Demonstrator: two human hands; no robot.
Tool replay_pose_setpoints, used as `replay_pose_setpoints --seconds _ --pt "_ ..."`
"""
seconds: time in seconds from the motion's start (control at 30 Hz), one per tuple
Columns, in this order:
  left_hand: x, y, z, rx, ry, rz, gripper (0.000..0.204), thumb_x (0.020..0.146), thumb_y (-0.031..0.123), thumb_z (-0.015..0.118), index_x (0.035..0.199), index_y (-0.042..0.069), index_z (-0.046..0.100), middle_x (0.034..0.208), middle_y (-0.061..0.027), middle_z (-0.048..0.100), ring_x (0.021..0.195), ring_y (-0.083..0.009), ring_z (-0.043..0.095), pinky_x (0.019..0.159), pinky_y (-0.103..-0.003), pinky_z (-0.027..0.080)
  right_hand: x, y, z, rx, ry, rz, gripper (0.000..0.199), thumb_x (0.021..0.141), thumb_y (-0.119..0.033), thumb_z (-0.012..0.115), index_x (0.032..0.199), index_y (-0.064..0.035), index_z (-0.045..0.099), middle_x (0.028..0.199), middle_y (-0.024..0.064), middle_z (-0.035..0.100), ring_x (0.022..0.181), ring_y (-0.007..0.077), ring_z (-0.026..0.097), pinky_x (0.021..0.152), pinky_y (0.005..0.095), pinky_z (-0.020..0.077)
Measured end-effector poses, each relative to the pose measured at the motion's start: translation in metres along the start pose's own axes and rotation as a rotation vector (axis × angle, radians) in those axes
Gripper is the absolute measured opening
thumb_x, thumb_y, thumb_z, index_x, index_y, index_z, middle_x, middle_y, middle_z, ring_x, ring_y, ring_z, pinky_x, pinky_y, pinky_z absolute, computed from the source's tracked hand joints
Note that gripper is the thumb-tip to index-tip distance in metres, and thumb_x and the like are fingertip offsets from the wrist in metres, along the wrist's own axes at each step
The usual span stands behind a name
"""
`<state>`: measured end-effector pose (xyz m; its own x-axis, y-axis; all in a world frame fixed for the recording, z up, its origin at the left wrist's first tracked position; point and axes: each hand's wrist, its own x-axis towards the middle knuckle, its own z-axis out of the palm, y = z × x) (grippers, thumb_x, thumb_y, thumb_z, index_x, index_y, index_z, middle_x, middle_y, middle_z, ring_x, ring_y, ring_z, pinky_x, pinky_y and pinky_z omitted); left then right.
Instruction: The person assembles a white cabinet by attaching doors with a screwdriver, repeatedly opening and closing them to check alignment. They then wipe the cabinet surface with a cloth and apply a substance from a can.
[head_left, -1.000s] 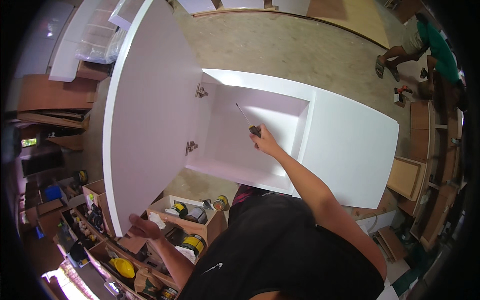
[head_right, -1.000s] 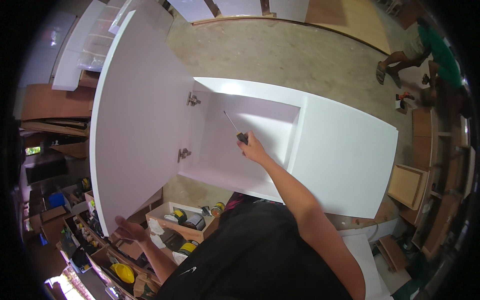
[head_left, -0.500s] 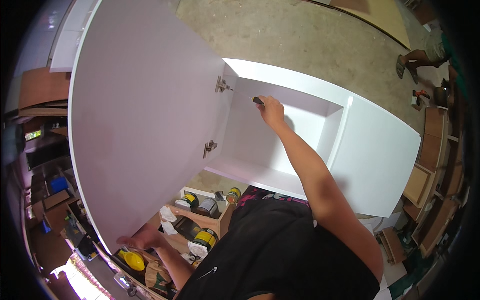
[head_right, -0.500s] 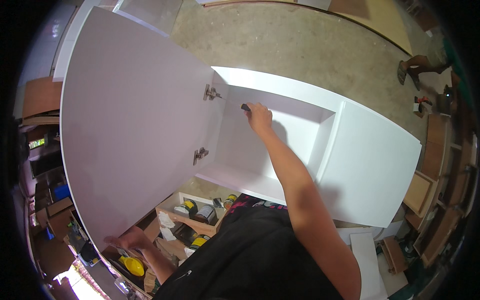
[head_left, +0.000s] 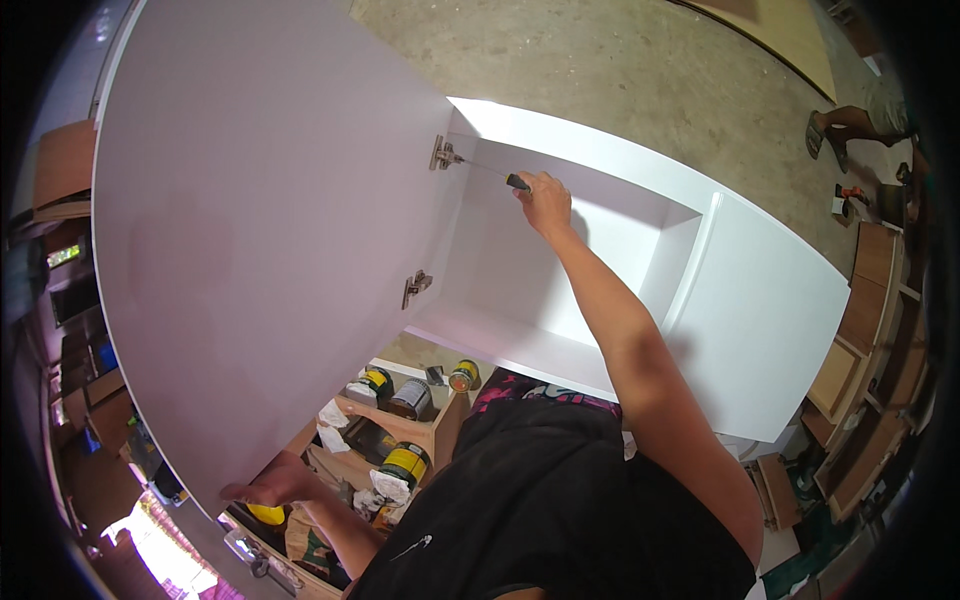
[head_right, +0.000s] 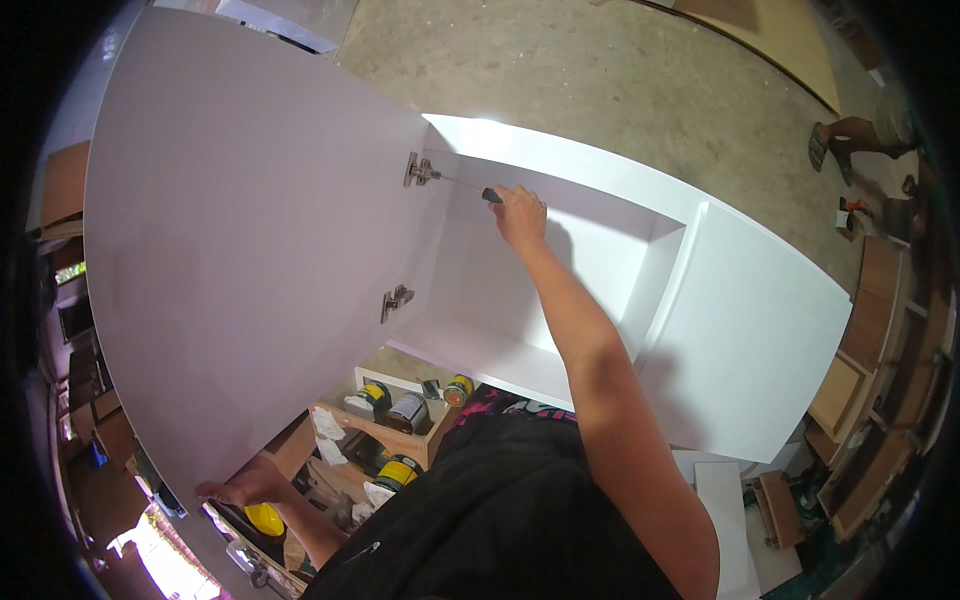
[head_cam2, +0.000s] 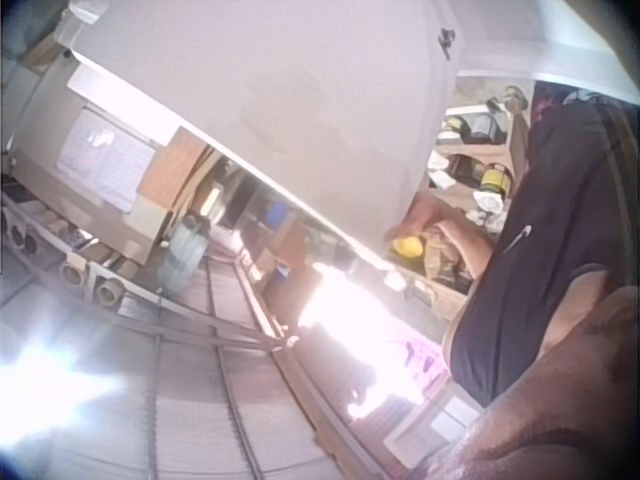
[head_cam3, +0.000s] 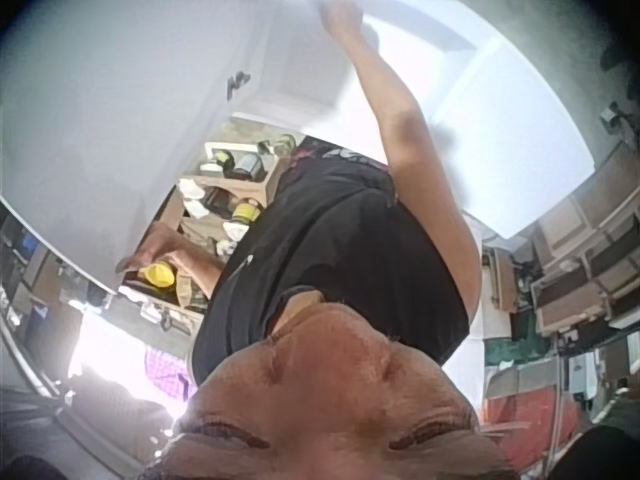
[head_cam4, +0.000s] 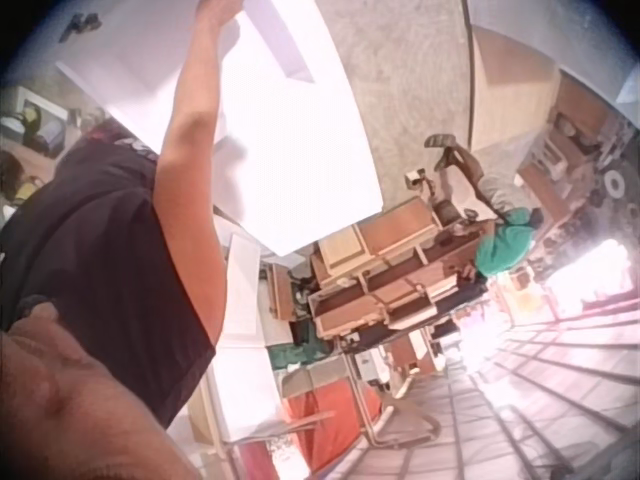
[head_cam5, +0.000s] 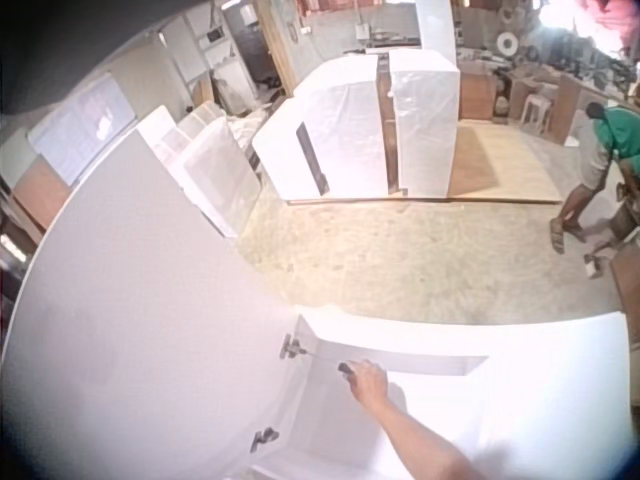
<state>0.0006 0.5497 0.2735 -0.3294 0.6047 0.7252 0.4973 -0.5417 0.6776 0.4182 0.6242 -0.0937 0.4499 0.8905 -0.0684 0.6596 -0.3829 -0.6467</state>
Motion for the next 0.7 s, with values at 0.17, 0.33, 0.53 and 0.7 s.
replay_pose_setpoints --seconds 0.17,0.33,0.53,0.7 --pt "-0.002 -0.001 0.0 -0.05 0.103 -0.021 0.064 0.078 0.009 0.08 0.126 -0.012 0.044 0.118 -0.0206 0.055 0.099 -0.0289 0.062 0.083 -0.035 0.053 0.001 -0.001 0.001 0.0 -0.012 -0.003 0.027 0.082 -0.02 0.072 0.109 -0.0246 0.069 0.087 0.0082 0.062 0.087 0.0308 0.063 0.074 0.0459 0.0497" --pt "-0.006 0.011 0.014 0.0 -0.029 0.005 0.063 0.092 0.036 0.064 0.13 -0.007 0.04 0.124 -0.0198 0.052 0.104 -0.0276 0.06 0.089 -0.036 0.054 0.004 0.004 0.003 0.004 -0.007 -0.022 0.027 0.082 -0.02 0.073 0.108 -0.0244 0.07 0.085 0.0088 0.062 0.083 0.0314 0.063 0.072 0.0457 0.0499" --pt "-0.001 -0.004 -0.014 0.03 -0.04 -0.037 0.065 0.102 0.054 0.029 0.134 -0.002 0.037 0.132 -0.0194 0.048 0.115 -0.028 0.055 0.097 -0.041 0.052 0.003 0.007 0.005 -0.069 0.085 -0.135 0.028 0.082 -0.021 0.072 0.11 -0.0182 0.068 0.083 0.0076 0.06 0.079 0.03 0.063 0.067 0.0444 0.0493" --pt "-0.007 0.011 0.002 0.084 -0.086 -0.039 0.068 0.099 0.055 0.036 0.14 0.001 0.036 0.139 -0.0196 0.043 0.125 -0.0315 0.048 0.105 -0.048 0.043 0.024 0.013 -0.01 -0.164 -0.029 -0.305 0.026 0.086 -0.026 0.068 0.11 -0.0165 0.063 0.086 0.0058 0.062 0.081 0.0271 0.064 0.067 0.0424 0.0503"
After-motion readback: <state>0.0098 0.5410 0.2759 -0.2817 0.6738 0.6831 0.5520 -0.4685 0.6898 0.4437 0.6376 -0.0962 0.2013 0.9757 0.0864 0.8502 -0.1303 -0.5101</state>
